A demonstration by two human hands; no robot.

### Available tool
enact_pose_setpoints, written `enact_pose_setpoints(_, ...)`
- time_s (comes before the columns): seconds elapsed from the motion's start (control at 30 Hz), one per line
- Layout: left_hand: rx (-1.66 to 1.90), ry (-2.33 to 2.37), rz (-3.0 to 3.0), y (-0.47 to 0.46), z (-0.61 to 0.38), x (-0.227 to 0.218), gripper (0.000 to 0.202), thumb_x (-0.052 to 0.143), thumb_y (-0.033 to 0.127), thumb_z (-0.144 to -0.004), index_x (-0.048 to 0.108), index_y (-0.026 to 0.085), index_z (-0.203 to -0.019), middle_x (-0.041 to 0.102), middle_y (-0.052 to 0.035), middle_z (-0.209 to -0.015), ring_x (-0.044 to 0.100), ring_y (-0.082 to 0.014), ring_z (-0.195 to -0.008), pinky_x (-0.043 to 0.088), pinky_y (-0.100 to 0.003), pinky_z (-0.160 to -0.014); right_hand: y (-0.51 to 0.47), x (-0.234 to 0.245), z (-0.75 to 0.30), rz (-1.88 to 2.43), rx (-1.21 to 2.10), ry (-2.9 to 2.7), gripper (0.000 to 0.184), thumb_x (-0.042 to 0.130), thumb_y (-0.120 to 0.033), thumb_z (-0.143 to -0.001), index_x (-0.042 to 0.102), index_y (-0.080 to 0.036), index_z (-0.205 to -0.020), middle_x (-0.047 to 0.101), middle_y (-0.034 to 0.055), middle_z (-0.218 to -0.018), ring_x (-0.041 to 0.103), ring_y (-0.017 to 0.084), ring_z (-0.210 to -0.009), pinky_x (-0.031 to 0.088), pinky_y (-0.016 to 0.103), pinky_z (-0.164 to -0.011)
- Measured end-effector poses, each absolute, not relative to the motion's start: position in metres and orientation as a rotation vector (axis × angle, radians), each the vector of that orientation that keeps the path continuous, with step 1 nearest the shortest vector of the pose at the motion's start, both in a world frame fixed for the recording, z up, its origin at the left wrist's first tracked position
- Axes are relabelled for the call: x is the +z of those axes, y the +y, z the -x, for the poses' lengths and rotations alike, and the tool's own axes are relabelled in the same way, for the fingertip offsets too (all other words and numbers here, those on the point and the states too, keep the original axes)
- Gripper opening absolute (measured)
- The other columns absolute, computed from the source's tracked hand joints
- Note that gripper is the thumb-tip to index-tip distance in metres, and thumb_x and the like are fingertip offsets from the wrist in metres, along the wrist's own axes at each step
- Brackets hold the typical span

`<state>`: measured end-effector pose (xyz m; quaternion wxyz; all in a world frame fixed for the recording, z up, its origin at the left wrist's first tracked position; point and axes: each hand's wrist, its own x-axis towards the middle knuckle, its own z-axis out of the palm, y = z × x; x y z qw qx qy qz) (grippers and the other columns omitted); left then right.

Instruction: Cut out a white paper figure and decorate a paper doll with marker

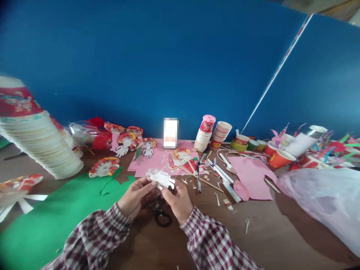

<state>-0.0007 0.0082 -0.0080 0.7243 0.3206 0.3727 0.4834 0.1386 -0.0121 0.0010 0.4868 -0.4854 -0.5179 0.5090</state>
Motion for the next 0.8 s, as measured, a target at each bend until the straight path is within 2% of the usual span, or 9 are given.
enact_pose_setpoints(0.17,1.057,0.808,-0.733,0.007,0.001,-0.008,0.030,0.077,0.031,-0.060,0.061,0.013,-0.078,0.065,-0.0040,-0.071,0.060,-0.0107,-0.058,0.047,-0.020,-0.054,-0.011,-0.004,-0.140,1.185,1.295,-1.196,0.026,0.059,-0.034,-0.074,0.063,-0.013,-0.089,0.051,-0.0030,-0.054,0.040,0.007,-0.044,0.031,0.019,-0.042)
enact_pose_setpoints(0.37,1.045,0.836,-0.759,0.006,0.001,-0.005,0.034,0.079,0.031,-0.055,0.064,0.012,-0.079,0.066,-0.0054,-0.073,0.060,-0.0109,-0.058,0.047,-0.020,-0.053,-0.011,-0.003,-0.139,1.108,1.268,-1.238,0.022,0.059,-0.028,-0.073,0.065,-0.016,-0.090,0.050,-0.0037,-0.054,0.038,0.008,-0.045,0.032,0.020,-0.043)
enact_pose_setpoints(0.47,1.062,0.872,-0.749,0.006,0.000,-0.004,0.035,0.080,0.031,-0.054,0.062,0.013,-0.078,0.065,-0.0039,-0.072,0.058,-0.0093,-0.056,0.046,-0.018,-0.050,-0.012,0.001,-0.139,1.031,1.231,-1.321,0.020,0.060,-0.025,-0.074,0.066,-0.018,-0.091,0.055,-0.0018,-0.061,0.045,0.011,-0.052,0.042,0.023,-0.055)
enact_pose_setpoints(0.53,1.071,0.878,-0.750,0.006,0.000,-0.005,0.033,0.079,0.031,-0.055,0.062,0.013,-0.076,0.064,-0.0030,-0.070,0.056,-0.0087,-0.055,0.045,-0.018,-0.049,-0.013,0.002,-0.139,0.994,1.221,-1.360,0.021,0.057,-0.024,-0.076,0.066,-0.019,-0.094,0.057,-0.0005,-0.067,0.048,0.012,-0.058,0.044,0.025,-0.062)
enact_pose_setpoints(0.6,1.068,0.859,-0.763,0.007,0.001,-0.006,0.030,0.078,0.032,-0.058,0.062,0.012,-0.074,0.063,-0.0030,-0.067,0.055,-0.0083,-0.053,0.044,-0.018,-0.048,-0.013,0.000,-0.139,1.010,1.241,-1.360,0.022,0.054,-0.024,-0.078,0.065,-0.020,-0.096,0.055,-0.0012,-0.064,0.046,0.011,-0.055,0.043,0.024,-0.058)
enact_pose_setpoints(0.7,1.055,0.821,-0.755,0.007,0.001,-0.007,0.027,0.076,0.032,-0.060,0.063,0.011,-0.071,0.061,-0.0026,-0.060,0.052,-0.0072,-0.047,0.041,-0.019,-0.046,-0.012,-0.005,-0.139,1.061,1.289,-1.307,0.022,0.055,-0.025,-0.076,0.065,-0.018,-0.094,0.050,-0.0036,-0.056,0.039,0.009,-0.047,0.035,0.020,-0.045)
enact_pose_setpoints(0.8,1.056,0.810,-0.712,0.007,0.001,-0.007,0.026,0.078,0.031,-0.058,0.064,0.011,-0.067,0.057,-0.0003,-0.054,0.047,-0.0056,-0.043,0.039,-0.018,-0.044,-0.011,-0.009,-0.139,1.077,1.325,-1.247,0.022,0.057,-0.025,-0.073,0.064,-0.016,-0.091,0.047,-0.0048,-0.053,0.034,0.007,-0.043,0.028,0.018,-0.040)
